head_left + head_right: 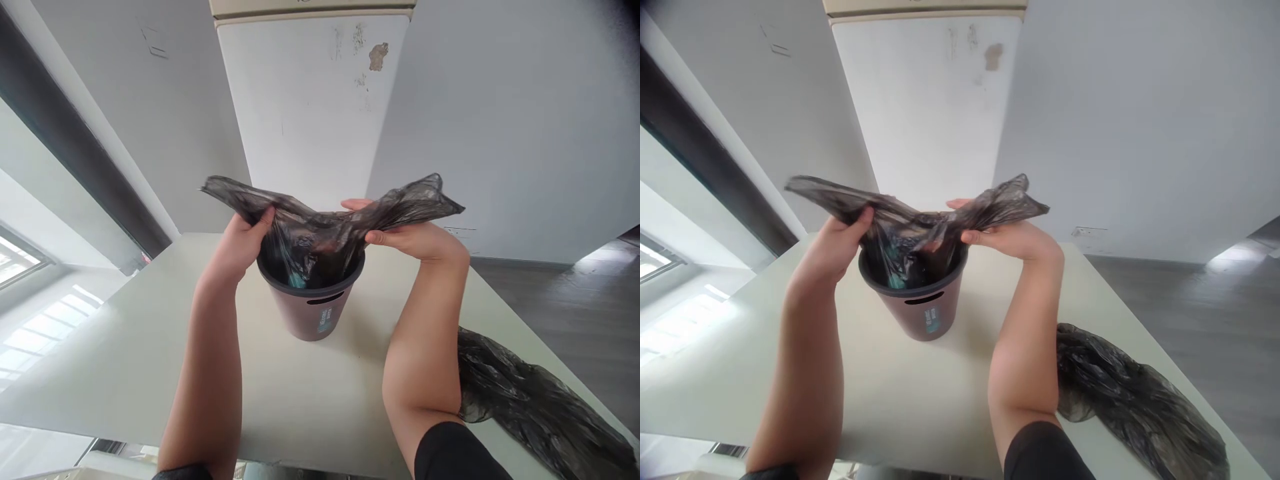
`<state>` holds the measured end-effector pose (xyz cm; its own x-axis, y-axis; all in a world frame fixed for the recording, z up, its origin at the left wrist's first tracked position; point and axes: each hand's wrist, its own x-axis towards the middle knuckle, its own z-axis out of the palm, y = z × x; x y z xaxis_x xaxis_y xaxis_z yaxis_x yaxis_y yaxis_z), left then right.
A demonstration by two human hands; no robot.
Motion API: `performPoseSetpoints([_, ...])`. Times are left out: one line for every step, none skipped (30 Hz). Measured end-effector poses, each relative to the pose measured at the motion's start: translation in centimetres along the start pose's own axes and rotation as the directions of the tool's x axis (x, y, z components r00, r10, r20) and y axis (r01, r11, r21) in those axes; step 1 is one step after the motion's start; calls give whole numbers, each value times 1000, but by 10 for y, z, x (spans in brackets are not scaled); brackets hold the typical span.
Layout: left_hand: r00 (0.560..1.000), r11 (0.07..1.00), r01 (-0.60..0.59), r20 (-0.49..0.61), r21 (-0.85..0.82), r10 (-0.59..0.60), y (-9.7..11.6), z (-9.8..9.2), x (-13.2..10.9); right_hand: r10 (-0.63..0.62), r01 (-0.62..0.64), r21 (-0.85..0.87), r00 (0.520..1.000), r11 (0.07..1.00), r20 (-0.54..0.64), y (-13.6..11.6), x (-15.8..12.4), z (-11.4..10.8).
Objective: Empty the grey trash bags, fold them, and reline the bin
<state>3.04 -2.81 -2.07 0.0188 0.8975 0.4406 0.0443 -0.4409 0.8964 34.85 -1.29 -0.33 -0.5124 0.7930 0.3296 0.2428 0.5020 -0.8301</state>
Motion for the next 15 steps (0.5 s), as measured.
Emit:
performPoseSetpoints([1000, 998, -19, 3, -58, 20, 5, 2, -1, -48, 49, 39, 999, 998, -6, -6, 2, 5])
performPoseSetpoints([999, 992, -35, 8, -119, 36, 11, 5, -3, -92, 93, 88, 996, 992, -18, -11, 5, 11])
performPoseSetpoints([999, 983, -47, 14, -175, 51, 16, 8, -4, -129, 133, 147, 991, 980, -37, -14, 9, 17])
performPoseSetpoints([998, 973, -63, 13, -223, 67, 20, 11, -5, -160, 169, 208, 985, 963, -59, -15, 15, 24])
performPoseSetpoints([996, 961, -84, 5, -264, 88, 23, 14, -5, -189, 206, 269, 978, 941, -89, -15, 21, 32])
performPoseSetpoints([993, 947, -110, -2, -303, 114, 25, 16, -5, -218, 248, 327, 968, 912, -126, -12, 27, 39])
performPoseSetpoints([989, 929, -139, -7, -343, 146, 26, 18, -4, -246, 294, 385, 954, 875, -169, -9, 34, 46])
performPoseSetpoints([984, 910, -169, -11, -378, 178, 25, 19, -4, -271, 339, 442, 939, 831, -211, -4, 41, 53])
performPoseSetpoints([978, 895, -199, -20, -400, 209, 24, 19, -3, -294, 381, 496, 923, 780, -247, 0, 47, 59])
performPoseSetpoints([972, 886, -226, -36, -404, 232, 23, 19, -2, -316, 413, 545, 910, 730, -266, 5, 53, 64])
performPoseSetpoints([968, 886, -247, -60, -392, 243, 22, 18, -2, -336, 429, 589, 903, 685, -267, 8, 57, 69])
performPoseSetpoints([966, 892, -259, -91, -370, 242, 21, 17, -2, -350, 428, 625, 902, 653, -252, 11, 61, 72])
performPoseSetpoints([966, 901, -258, -118, -349, 231, 20, 16, -3, -356, 413, 653, 906, 634, -227, 12, 62, 73])
performPoseSetpoints([969, 908, -242, -127, -342, 210, 20, 15, -4, -352, 390, 674, 914, 627, -201, 11, 63, 74])
performPoseSetpoints([976, 913, -212, -113, -349, 184, 21, 14, -5, -338, 362, 689, 924, 628, -178, 9, 62, 74])
